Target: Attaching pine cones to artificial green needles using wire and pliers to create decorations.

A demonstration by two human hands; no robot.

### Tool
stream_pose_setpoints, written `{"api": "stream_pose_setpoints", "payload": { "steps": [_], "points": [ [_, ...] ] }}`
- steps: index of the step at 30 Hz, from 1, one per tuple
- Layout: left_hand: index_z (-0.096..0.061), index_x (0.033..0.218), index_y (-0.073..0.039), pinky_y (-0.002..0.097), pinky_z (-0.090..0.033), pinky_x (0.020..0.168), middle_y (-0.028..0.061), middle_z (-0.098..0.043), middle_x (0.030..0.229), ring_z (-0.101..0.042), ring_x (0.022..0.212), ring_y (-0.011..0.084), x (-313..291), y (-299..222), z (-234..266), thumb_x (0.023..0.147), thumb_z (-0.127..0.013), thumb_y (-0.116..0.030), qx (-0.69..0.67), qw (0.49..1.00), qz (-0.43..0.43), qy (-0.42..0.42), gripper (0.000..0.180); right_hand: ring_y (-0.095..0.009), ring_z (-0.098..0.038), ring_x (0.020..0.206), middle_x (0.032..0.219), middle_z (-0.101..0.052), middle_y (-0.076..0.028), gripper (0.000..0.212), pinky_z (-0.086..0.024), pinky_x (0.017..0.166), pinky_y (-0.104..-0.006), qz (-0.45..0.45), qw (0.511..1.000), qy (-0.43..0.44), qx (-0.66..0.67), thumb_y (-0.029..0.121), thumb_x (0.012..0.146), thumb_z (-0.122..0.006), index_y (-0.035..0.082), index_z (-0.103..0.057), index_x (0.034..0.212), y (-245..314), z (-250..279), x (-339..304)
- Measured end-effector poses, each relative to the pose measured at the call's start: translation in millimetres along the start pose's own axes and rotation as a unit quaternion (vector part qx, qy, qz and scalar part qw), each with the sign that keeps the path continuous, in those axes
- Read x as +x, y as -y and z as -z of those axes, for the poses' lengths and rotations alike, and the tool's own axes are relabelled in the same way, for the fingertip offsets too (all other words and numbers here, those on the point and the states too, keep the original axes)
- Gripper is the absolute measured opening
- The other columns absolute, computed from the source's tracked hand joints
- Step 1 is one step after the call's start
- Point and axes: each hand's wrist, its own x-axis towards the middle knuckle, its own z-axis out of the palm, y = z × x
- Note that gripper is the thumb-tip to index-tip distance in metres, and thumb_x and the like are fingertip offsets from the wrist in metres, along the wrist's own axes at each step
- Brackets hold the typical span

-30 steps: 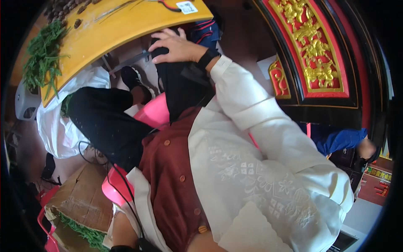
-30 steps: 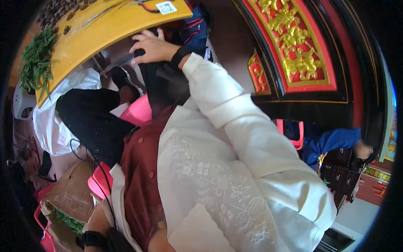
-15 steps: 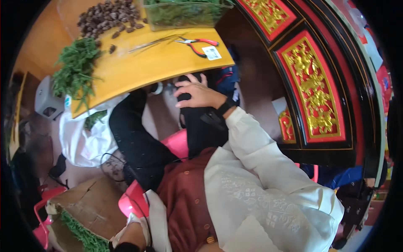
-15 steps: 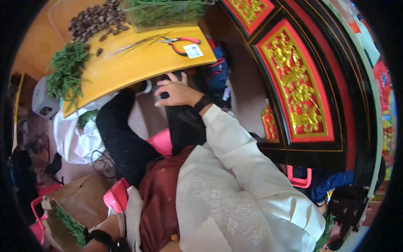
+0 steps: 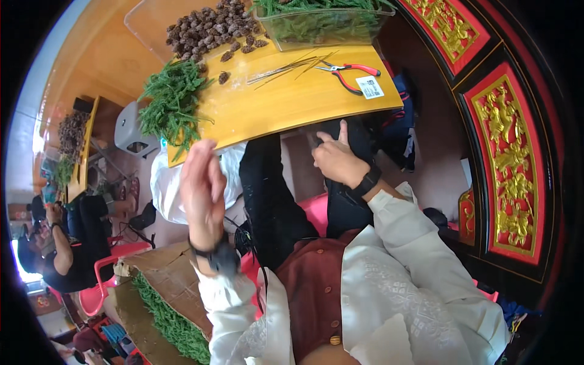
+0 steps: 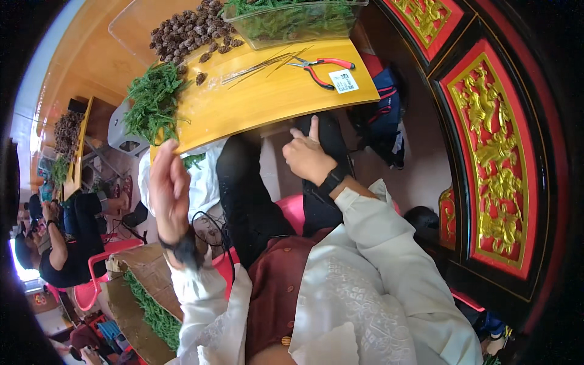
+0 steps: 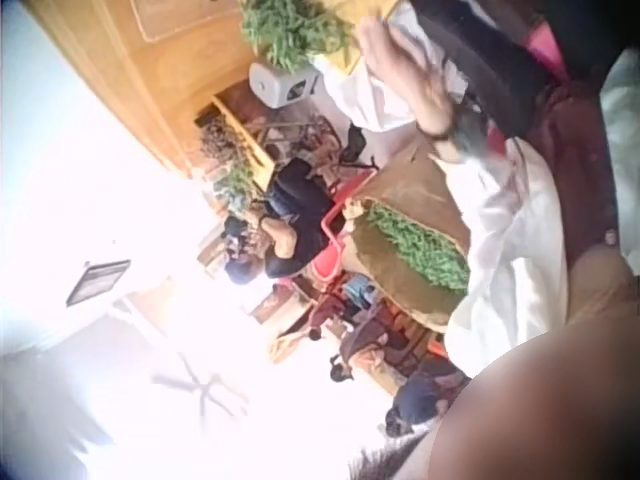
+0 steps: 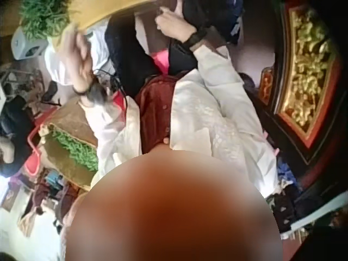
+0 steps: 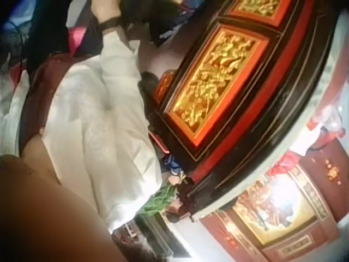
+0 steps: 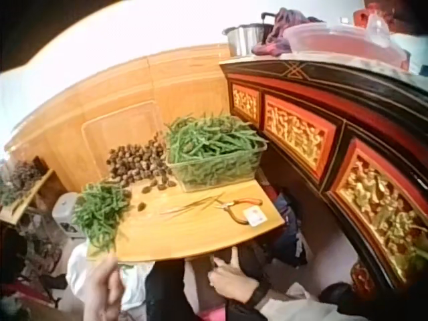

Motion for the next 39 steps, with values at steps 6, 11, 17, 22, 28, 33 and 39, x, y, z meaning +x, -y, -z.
{"api": "stream_pose_setpoints", "payload": {
  "steps": [6, 11, 17, 22, 28, 33, 39],
  "points": [
    [-0.063, 0.098, -0.004, 0.0261, -0.040, 0.050, 0.0085, -0.059, 0.070, -0.052, 0.053, 0.0146, 113.1, 37.4, -3.0, 0.086, -0.060, -0.021, 0.465, 0.875, -0.127, 0.036, 0.021, -0.030, -0.063, 0.080, 0.070, -0.063, -0.015, 0.011, -0.021, 0.107, -0.0545, 0.058, 0.994, 0.083, 0.042, 0.016, 0.075, -0.065, 0.005, -0.065, 0.073, 28.3, 1.4, -11.7],
    [-0.059, 0.116, -0.012, 0.0405, -0.050, 0.066, 0.0176, -0.061, 0.091, -0.062, 0.075, 0.0335, 145.7, 81.5, -35.5, 0.084, -0.060, -0.022, 0.716, 0.630, -0.288, 0.081, 0.034, -0.031, -0.062, 0.084, 0.074, -0.063, -0.015, 0.013, -0.028, 0.104, -0.0551, 0.044, 0.995, 0.076, 0.036, 0.015, 0.075, -0.064, 0.004, -0.064, 0.079, 26.4, 0.4, -12.9],
    [-0.052, 0.125, -0.014, 0.0430, -0.051, 0.064, 0.0193, -0.057, 0.091, -0.062, 0.078, 0.0358, 143.5, 110.8, -68.4, 0.086, -0.059, -0.039, 0.773, 0.571, -0.270, 0.057, 0.047, -0.030, -0.062, 0.083, 0.077, -0.064, -0.014, 0.014, -0.035, 0.099, -0.0538, 0.028, 0.999, 0.040, 0.011, 0.011, 0.078, -0.054, 0.002, -0.064, 0.083, 25.6, 2.5, -17.4],
    [-0.052, 0.123, -0.012, 0.0425, -0.050, 0.060, 0.0191, -0.055, 0.088, -0.062, 0.076, 0.0361, 133.1, 111.4, -77.3, 0.085, -0.055, -0.049, 0.793, 0.528, -0.289, 0.092, 0.053, -0.029, -0.062, 0.084, 0.076, -0.064, -0.013, 0.017, -0.038, 0.096, -0.0517, 0.036, 0.999, 0.003, 0.000, 0.009, 0.080, -0.049, 0.003, -0.064, 0.084, 27.0, -3.6, -20.2],
    [-0.051, 0.122, -0.007, 0.0414, -0.050, 0.059, 0.0187, -0.055, 0.089, -0.063, 0.073, 0.0348, 110.0, 106.1, -57.3, 0.085, -0.052, -0.053, 0.783, 0.551, -0.267, 0.108, 0.059, -0.027, -0.061, 0.083, 0.076, -0.063, -0.011, 0.017, -0.041, 0.092, -0.0496, 0.035, 0.998, 0.043, -0.007, 0.009, 0.080, -0.048, 0.004, -0.065, 0.082, 28.7, 2.0, -18.3],
    [-0.052, 0.121, -0.005, 0.0406, -0.049, 0.059, 0.0180, -0.056, 0.088, -0.063, 0.073, 0.0346, 110.3, 95.7, -57.3, 0.084, -0.054, -0.052, 0.790, 0.546, -0.257, 0.108, 0.060, -0.025, -0.061, 0.084, 0.077, -0.062, -0.010, 0.017, -0.043, 0.090, -0.0466, 0.049, 0.999, 0.018, -0.014, 0.009, 0.080, -0.049, 0.004, -0.065, 0.081, 36.6, 0.0, -21.7],
    [-0.052, 0.122, -0.004, 0.0387, -0.049, 0.060, 0.0151, -0.054, 0.086, -0.060, 0.073, 0.0319, 79.0, 101.2, -44.8, 0.081, -0.061, -0.046, 0.798, 0.514, -0.290, 0.122, 0.059, -0.026, -0.061, 0.083, 0.076, -0.062, -0.011, 0.013, -0.046, 0.084, -0.0419, 0.021, 0.999, 0.037, 0.027, 0.009, 0.079, -0.051, 0.004, -0.063, 0.078, 27.1, 9.1, -18.3]
  ]
}}
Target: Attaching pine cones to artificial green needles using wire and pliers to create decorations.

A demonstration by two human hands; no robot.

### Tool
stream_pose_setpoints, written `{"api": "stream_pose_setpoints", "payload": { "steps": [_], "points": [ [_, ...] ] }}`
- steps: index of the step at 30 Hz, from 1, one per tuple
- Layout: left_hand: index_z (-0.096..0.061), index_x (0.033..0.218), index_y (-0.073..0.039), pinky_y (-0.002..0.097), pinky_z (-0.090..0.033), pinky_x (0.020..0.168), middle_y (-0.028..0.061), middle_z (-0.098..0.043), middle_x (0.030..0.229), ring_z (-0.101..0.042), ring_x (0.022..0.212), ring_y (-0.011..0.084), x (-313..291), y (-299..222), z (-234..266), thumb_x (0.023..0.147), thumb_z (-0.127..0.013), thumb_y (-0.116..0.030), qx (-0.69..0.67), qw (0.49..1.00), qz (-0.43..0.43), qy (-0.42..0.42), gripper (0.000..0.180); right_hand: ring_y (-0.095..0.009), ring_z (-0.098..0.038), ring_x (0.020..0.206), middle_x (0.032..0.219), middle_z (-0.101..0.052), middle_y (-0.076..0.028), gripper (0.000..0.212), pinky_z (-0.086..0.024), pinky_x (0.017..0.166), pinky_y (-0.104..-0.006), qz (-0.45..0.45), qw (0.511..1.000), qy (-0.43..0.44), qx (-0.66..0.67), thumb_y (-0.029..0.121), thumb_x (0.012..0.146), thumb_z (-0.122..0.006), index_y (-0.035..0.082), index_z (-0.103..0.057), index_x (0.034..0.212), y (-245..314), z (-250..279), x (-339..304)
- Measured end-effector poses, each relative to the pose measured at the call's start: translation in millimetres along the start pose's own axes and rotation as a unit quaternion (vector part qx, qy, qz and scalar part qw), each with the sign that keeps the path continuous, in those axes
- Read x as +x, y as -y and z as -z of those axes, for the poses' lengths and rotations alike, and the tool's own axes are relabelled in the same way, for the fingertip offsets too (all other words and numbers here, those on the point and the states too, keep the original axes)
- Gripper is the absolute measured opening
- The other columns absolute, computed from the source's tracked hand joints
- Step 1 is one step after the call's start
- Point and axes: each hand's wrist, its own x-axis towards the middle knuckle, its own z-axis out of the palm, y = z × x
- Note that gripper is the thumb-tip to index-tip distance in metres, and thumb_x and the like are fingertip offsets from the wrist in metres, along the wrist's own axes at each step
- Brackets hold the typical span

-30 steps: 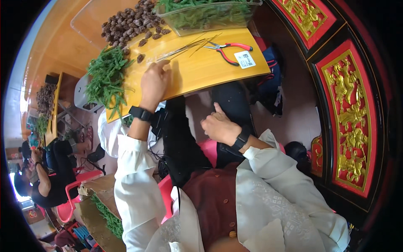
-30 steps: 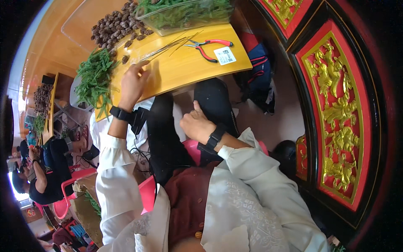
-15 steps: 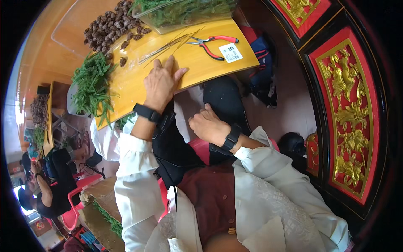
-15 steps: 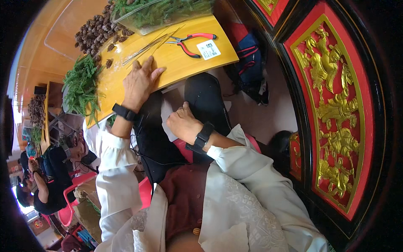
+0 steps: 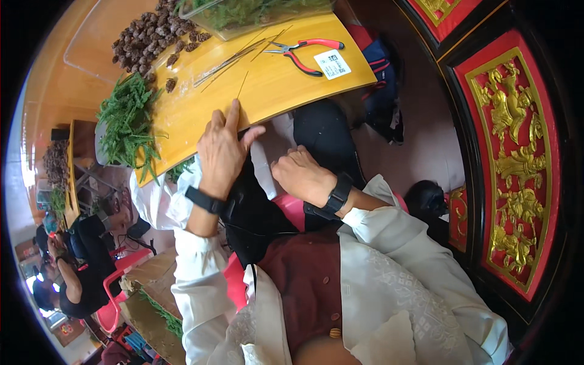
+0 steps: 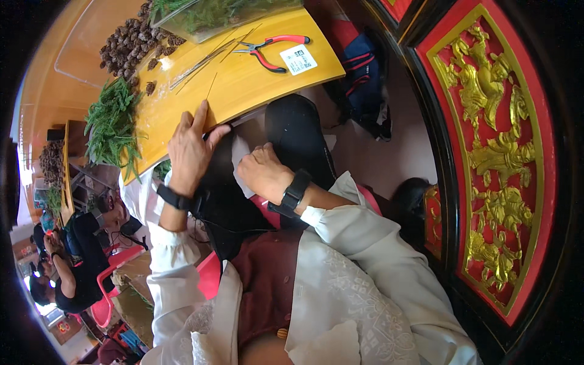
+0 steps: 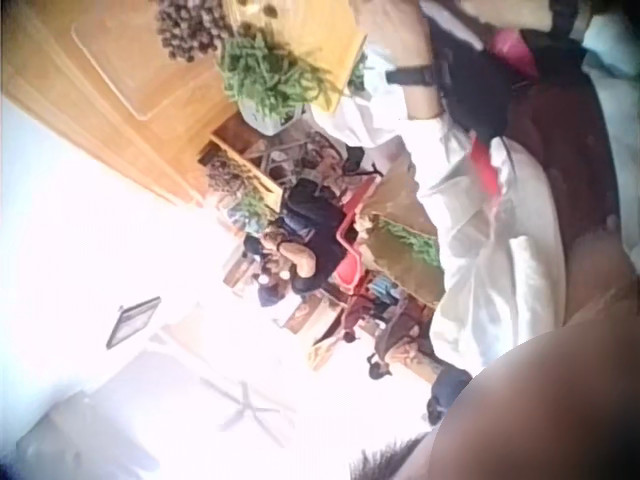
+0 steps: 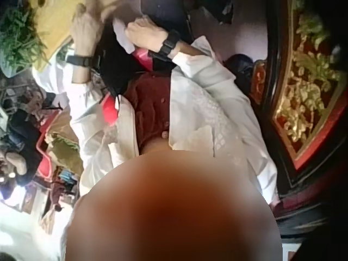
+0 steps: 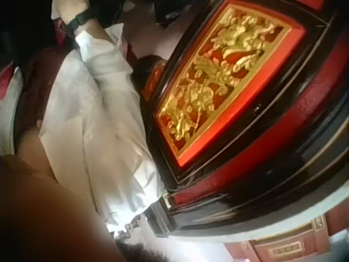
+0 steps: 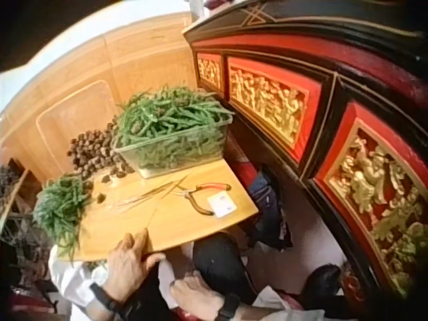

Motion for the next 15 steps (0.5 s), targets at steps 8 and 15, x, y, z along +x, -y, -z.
{"api": "stream_pose_setpoints", "payload": {
  "steps": [8, 15],
  "points": [
    [-0.057, 0.109, 0.002, 0.0331, -0.047, 0.068, 0.0095, -0.051, 0.086, -0.054, 0.079, 0.0253, -26.5, 13.4, -8.4, 0.074, -0.058, -0.006, 0.048, 0.989, -0.090, -0.108, 0.036, -0.033, -0.061, 0.072, 0.069, -0.061, -0.017, 0.012, -0.050, 0.063, -0.0405, -0.027, 0.979, -0.163, 0.123, 0.011, 0.075, -0.064, 0.001, -0.057, 0.072, -14.2, 25.6, 28.1],
    [-0.064, 0.088, -0.002, 0.0355, -0.047, 0.062, 0.0101, -0.057, 0.078, -0.057, 0.071, 0.0272, -41.6, 0.6, 13.1, 0.073, -0.063, 0.002, -0.104, 0.981, -0.060, -0.154, 0.015, -0.031, -0.056, 0.090, 0.101, -0.054, -0.014, 0.028, -0.048, 0.072, -0.0377, -0.026, 0.935, -0.317, 0.160, 0.009, 0.074, -0.067, 0.003, -0.056, 0.099, -16.3, 47.3, 31.6]
  ]
}}
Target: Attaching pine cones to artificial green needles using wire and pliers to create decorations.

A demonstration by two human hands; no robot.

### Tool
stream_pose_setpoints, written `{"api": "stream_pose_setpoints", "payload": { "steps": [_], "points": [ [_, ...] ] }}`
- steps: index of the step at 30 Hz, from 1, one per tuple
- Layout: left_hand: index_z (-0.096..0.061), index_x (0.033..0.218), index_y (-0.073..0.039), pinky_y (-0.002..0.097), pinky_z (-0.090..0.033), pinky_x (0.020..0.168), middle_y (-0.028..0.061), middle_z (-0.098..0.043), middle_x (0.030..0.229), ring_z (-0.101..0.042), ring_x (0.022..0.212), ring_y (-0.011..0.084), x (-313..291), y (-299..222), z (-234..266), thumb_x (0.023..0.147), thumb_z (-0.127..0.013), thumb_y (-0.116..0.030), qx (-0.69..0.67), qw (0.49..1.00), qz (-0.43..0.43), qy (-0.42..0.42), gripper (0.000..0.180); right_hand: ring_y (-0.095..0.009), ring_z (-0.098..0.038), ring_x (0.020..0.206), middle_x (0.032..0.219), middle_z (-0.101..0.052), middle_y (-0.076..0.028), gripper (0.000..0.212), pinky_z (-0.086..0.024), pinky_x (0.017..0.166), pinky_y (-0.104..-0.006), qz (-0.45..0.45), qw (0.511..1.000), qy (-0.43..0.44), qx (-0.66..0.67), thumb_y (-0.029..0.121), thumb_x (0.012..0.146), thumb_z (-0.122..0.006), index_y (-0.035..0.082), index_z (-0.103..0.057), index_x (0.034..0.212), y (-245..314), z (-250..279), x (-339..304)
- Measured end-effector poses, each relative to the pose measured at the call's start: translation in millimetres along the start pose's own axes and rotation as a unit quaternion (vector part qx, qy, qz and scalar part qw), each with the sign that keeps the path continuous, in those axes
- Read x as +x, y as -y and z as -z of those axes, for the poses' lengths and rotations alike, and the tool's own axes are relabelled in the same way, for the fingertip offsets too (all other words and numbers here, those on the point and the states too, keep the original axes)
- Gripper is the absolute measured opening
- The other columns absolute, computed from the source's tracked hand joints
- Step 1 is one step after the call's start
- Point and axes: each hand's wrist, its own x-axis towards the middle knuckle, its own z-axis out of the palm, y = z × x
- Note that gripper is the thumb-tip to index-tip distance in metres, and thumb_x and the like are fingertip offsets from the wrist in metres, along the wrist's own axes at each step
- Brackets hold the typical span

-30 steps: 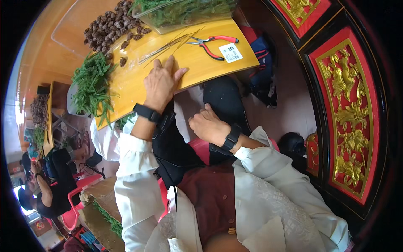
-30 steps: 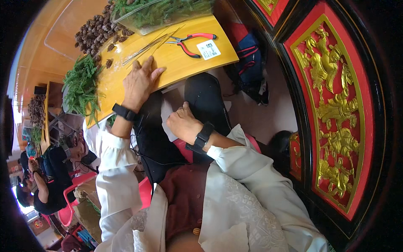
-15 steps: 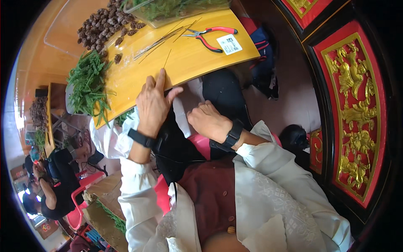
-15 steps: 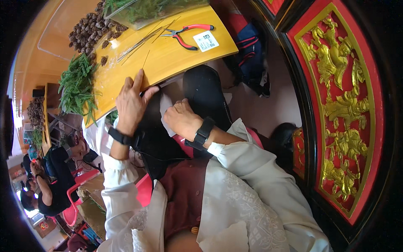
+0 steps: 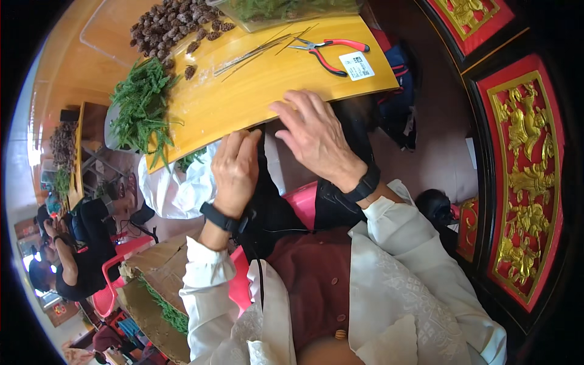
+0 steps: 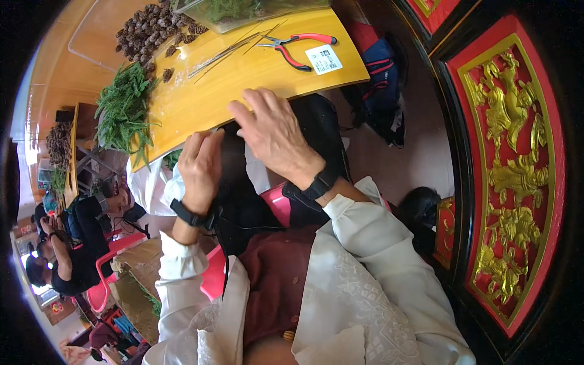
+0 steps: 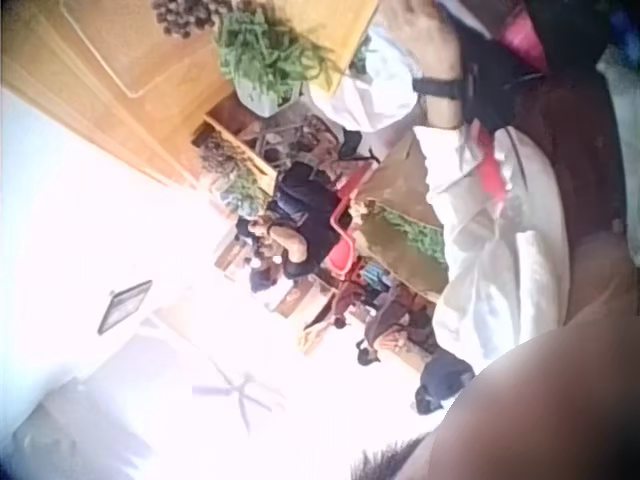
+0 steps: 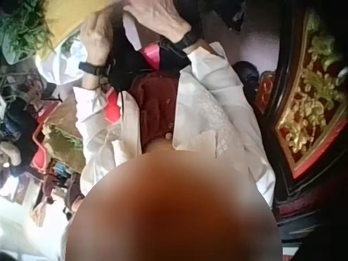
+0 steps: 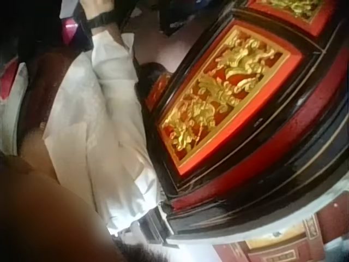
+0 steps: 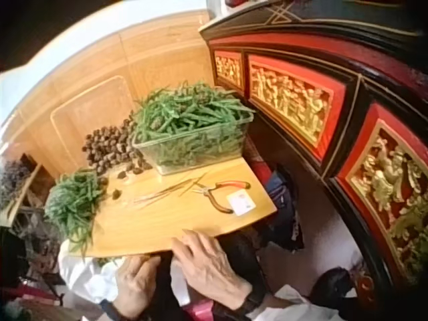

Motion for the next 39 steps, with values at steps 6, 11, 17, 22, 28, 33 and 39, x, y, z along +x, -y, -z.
{"api": "stream_pose_setpoints", "payload": {
  "steps": [6, 11, 17, 22, 28, 33, 39],
  "points": [
    [-0.065, 0.087, -0.002, 0.0328, -0.047, 0.064, 0.0115, -0.060, 0.080, -0.059, 0.073, 0.0274, 10.2, -0.8, 27.5, 0.073, -0.069, -0.004, -0.167, 0.978, 0.089, 0.084, 0.014, -0.032, -0.057, 0.083, 0.085, -0.053, -0.013, 0.018, -0.047, 0.066, -0.0395, 0.037, 0.996, 0.073, 0.033, 0.005, 0.075, -0.059, 0.003, -0.055, 0.093, -1.2, -13.1, -14.6],
    [-0.063, 0.104, -0.004, 0.0307, -0.047, 0.070, 0.0105, -0.063, 0.093, -0.060, 0.079, 0.0202, 47.7, 94.5, 9.9, 0.083, -0.065, -0.024, -0.193, 0.945, 0.239, 0.111, 0.028, -0.033, -0.058, 0.077, 0.076, -0.052, -0.013, 0.009, -0.048, 0.063, -0.0411, -0.031, 0.992, 0.121, 0.029, 0.003, 0.079, -0.050, 0.001, -0.055, 0.087, 2.8, -8.8, -13.1],
    [-0.064, 0.106, -0.009, 0.0366, -0.050, 0.068, 0.0150, -0.065, 0.097, -0.064, 0.080, 0.0289, 94.6, 181.9, -20.1, 0.081, -0.063, -0.028, 0.213, 0.969, 0.125, 0.031, 0.031, -0.032, -0.058, 0.081, 0.079, -0.053, -0.014, 0.018, -0.049, 0.068, -0.0403, -0.042, 0.996, 0.070, 0.019, 0.001, 0.080, -0.048, 0.001, -0.058, 0.095, 0.6, -8.5, -11.1],
    [-0.067, 0.096, -0.008, 0.0370, -0.051, 0.069, 0.0119, -0.068, 0.082, -0.065, 0.080, 0.0277, 103.2, 171.7, -16.0, 0.077, -0.064, -0.023, 0.097, 0.964, 0.233, 0.078, 0.024, -0.032, -0.058, 0.088, 0.087, -0.058, -0.015, 0.026, -0.050, 0.071, -0.0398, -0.067, 0.995, 0.070, 0.014, -0.002, 0.080, -0.047, 0.001, -0.056, 0.104, -2.1, -3.6, -12.0],
    [-0.047, 0.129, -0.005, 0.0227, -0.045, 0.070, 0.0029, -0.061, 0.085, -0.059, 0.077, 0.0115, 44.7, 64.2, 8.2, 0.082, -0.063, -0.005, -0.386, 0.870, 0.306, -0.004, 0.050, -0.034, -0.060, 0.088, 0.093, -0.062, -0.016, 0.028, -0.050, 0.072, -0.0396, -0.046, 0.992, -0.016, 0.114, -0.006, 0.082, -0.046, 0.001, -0.052, 0.108, 0.3, -2.3, -6.5],
    [-0.050, 0.125, 0.000, 0.0209, -0.044, 0.068, 0.0031, -0.060, 0.092, -0.059, 0.078, 0.0124, -5.7, 0.9, 10.6, 0.086, -0.062, -0.006, -0.536, 0.758, 0.372, -0.021, 0.041, -0.030, -0.061, 0.071, 0.079, -0.060, -0.012, 0.022, -0.050, 0.059, -0.0360, 0.049, 0.985, -0.101, 0.130, -0.006, 0.075, -0.059, 0.002, -0.057, 0.096, 15.7, -4.8, -8.8],
    [-0.054, 0.112, -0.001, 0.0213, -0.044, 0.066, 0.0047, -0.059, 0.098, -0.062, 0.079, 0.0145, -21.7, -6.2, 9.2, 0.084, -0.061, -0.001, -0.589, 0.713, 0.375, -0.060, 0.029, -0.027, -0.060, 0.066, 0.074, -0.058, -0.010, 0.022, -0.049, 0.056, -0.0344, 0.069, 0.992, -0.051, 0.094, -0.004, 0.074, -0.062, 0.002, -0.059, 0.095, 22.2, -6.7, -14.0]
  ]
}}
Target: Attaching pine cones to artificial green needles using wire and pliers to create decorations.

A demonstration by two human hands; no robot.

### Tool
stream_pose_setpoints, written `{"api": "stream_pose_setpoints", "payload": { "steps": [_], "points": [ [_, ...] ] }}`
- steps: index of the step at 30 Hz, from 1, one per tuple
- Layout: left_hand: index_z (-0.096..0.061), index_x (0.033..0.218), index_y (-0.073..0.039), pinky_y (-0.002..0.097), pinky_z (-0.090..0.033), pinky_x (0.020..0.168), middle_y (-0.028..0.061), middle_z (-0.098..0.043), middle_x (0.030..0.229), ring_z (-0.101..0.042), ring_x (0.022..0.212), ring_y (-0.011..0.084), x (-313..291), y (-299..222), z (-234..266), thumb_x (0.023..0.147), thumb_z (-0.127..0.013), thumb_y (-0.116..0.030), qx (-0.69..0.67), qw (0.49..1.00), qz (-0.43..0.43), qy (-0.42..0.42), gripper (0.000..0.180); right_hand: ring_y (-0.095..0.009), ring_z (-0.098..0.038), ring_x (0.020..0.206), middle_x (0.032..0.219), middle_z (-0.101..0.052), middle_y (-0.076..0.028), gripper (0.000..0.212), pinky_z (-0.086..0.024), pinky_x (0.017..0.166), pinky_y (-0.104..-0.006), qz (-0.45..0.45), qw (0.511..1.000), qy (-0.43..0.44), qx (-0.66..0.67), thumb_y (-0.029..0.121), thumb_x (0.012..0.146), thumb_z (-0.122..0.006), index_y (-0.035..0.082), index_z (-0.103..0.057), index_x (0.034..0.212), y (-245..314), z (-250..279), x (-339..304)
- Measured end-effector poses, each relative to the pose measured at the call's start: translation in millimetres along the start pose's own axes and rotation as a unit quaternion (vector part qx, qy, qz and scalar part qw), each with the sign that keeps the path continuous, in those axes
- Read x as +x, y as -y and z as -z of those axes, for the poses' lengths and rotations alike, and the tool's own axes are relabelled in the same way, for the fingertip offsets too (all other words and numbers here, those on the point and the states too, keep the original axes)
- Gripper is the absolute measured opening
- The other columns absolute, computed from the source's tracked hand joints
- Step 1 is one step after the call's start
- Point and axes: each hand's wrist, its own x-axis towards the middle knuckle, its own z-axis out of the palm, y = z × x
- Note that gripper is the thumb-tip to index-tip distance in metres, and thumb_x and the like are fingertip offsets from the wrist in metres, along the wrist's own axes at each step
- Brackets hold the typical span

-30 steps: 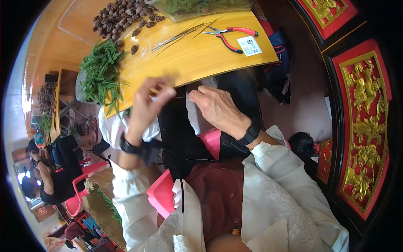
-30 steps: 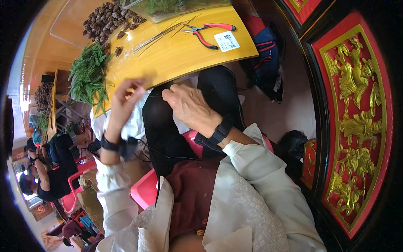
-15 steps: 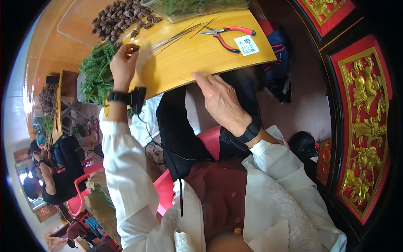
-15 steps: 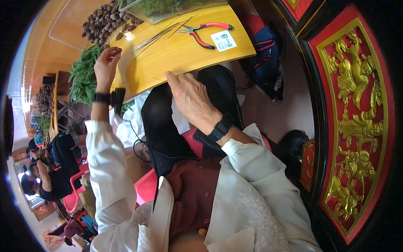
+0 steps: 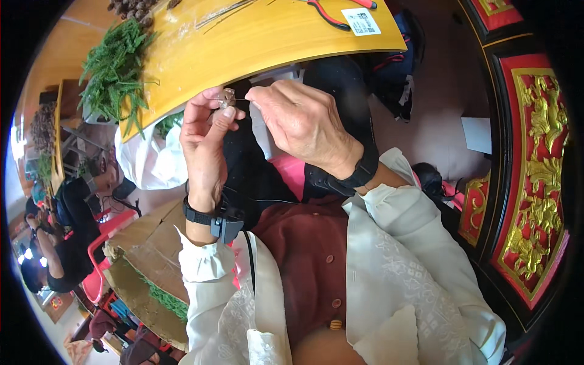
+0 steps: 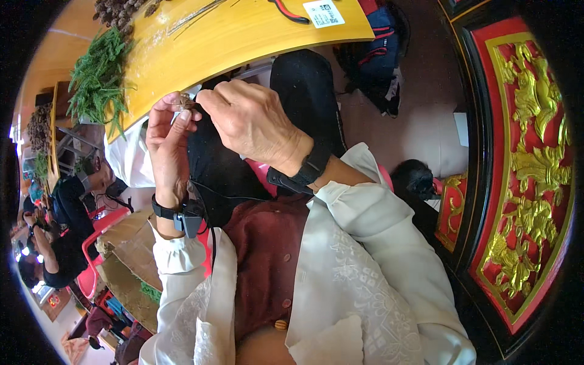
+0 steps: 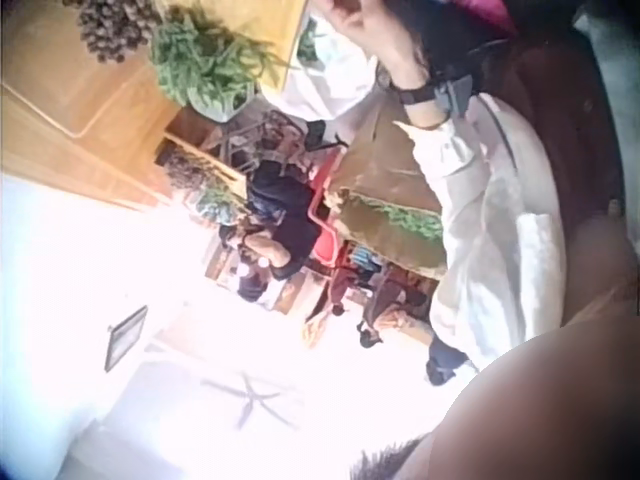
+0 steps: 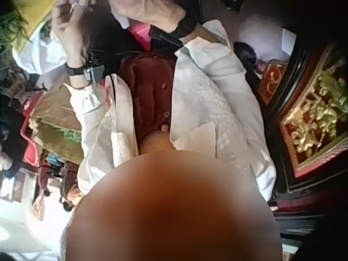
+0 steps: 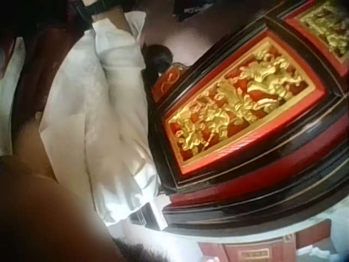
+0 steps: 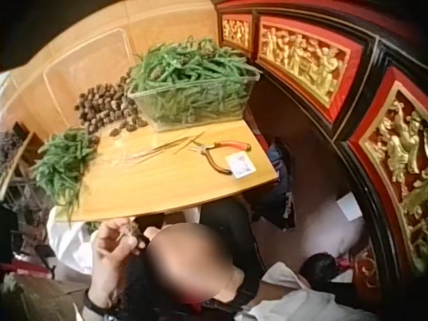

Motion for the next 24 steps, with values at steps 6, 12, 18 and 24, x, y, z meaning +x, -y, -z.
{"api": "stream_pose_setpoints", "payload": {
  "steps": [6, 12, 18, 24],
  "points": [
    [-0.053, 0.109, -0.003, 0.0214, -0.044, 0.064, 0.0042, -0.058, 0.096, -0.063, 0.078, 0.0158, -6.3, 2.3, 1.4, 0.082, -0.063, 0.001, 0.000, 1.000, -0.001, -0.018, 0.029, -0.024, -0.059, 0.063, 0.070, -0.057, -0.008, 0.020, -0.049, 0.054, -0.0324, 0.024, 0.999, 0.019, -0.037, -0.002, 0.071, -0.065, 0.003, -0.062, 0.090, -2.3, -4.0, -2.3],
    [-0.052, 0.107, -0.004, 0.0210, -0.043, 0.061, 0.0038, -0.058, 0.096, -0.064, 0.077, 0.0159, -5.8, 4.4, 0.9, 0.080, -0.065, 0.002, -0.003, 1.000, -0.002, -0.023, 0.030, -0.024, -0.059, 0.063, 0.070, -0.057, -0.008, 0.020, -0.049, 0.054, -0.0318, 0.034, 0.998, 0.021, -0.041, -0.001, 0.070, -0.066, 0.003, -0.063, 0.089, -3.1, -2.0, -2.2],
    [-0.052, 0.107, -0.005, 0.0206, -0.042, 0.060, 0.0033, -0.058, 0.096, -0.064, 0.077, 0.0159, -7.8, 4.1, 2.9, 0.079, -0.066, 0.002, 0.002, 1.000, 0.004, -0.019, 0.031, -0.023, -0.060, 0.062, 0.070, -0.057, -0.007, 0.020, -0.049, 0.054, -0.0313, 0.029, 0.998, 0.025, -0.049, -0.001, 0.070, -0.066, 0.003, -0.063, 0.089, -2.9, -2.1, -2.9],
    [-0.052, 0.107, -0.005, 0.0206, -0.042, 0.060, 0.0036, -0.059, 0.093, -0.064, 0.076, 0.0165, -8.6, 3.8, 2.2, 0.080, -0.065, 0.002, -0.026, 0.999, 0.011, -0.018, 0.031, -0.023, -0.060, 0.062, 0.069, -0.058, -0.008, 0.019, -0.049, 0.054, -0.0314, 0.044, 0.998, 0.021, -0.040, -0.001, 0.070, -0.066, 0.003, -0.063, 0.088, -2.9, -4.5, -3.2]
  ]
}}
